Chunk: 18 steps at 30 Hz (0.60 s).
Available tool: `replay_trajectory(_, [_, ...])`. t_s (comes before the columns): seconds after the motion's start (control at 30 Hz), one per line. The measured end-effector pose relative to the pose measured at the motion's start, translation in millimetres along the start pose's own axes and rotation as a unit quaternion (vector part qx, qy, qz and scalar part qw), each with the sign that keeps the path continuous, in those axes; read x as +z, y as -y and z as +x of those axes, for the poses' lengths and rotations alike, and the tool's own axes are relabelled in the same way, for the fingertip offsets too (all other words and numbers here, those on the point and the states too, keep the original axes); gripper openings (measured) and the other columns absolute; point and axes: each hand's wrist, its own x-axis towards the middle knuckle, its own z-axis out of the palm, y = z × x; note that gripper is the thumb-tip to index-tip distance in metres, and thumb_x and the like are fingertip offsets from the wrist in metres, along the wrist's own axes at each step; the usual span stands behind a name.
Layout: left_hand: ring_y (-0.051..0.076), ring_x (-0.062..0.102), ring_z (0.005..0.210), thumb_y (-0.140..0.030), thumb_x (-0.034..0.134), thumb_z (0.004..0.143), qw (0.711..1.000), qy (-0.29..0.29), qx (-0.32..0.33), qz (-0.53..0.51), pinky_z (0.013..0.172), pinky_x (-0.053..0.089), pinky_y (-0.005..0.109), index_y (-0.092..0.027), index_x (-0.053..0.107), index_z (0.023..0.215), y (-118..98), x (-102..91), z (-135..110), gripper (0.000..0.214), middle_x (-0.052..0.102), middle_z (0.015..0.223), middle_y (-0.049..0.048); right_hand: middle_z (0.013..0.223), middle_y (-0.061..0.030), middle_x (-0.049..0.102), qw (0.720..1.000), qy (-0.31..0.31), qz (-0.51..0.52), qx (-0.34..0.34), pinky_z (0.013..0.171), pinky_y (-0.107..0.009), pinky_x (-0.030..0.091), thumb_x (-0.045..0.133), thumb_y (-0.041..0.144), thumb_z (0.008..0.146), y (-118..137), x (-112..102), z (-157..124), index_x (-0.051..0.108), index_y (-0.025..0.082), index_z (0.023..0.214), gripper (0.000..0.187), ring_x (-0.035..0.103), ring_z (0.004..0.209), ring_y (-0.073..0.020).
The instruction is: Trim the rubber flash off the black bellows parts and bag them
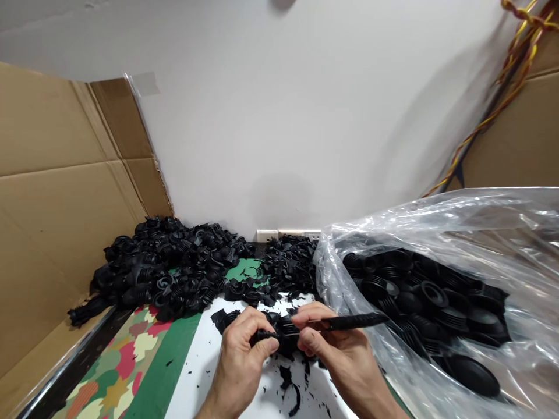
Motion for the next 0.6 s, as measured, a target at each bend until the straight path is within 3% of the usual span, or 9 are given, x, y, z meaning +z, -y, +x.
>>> replay_trajectory(0.2, [0.018,0.052,0.068,-0.013,0.059,0.071,1.0,0.015,0.005,0.018,0.063,0.038,0.027,-0.019,0.061,0.063,-2,0.7,0,0.01,0.053,0.07,0.0006,0.062,-0.0006,0.061,1.0,0.002,0.018,0.023,0.049,-0.026,0.047,0.07,0.032,0.072,-2,7,-2,0.068,0.018,0.071,0.014,0.057,0.05,-0.014])
replay_trajectory(0.6, [0.017,0.052,0.069,-0.01,0.059,0.07,0.999,0.018,0.01,0.037,0.063,0.039,0.026,-0.019,0.06,0.063,-5,2.0,-1,0.011,0.054,0.071,0.0007,0.053,0.0016,0.061,0.999,0.002,0.025,0.042,0.047,-0.024,0.048,0.07,0.03,0.071,-3,11,-1,0.067,0.018,0.07,0.012,0.059,0.047,-0.0138])
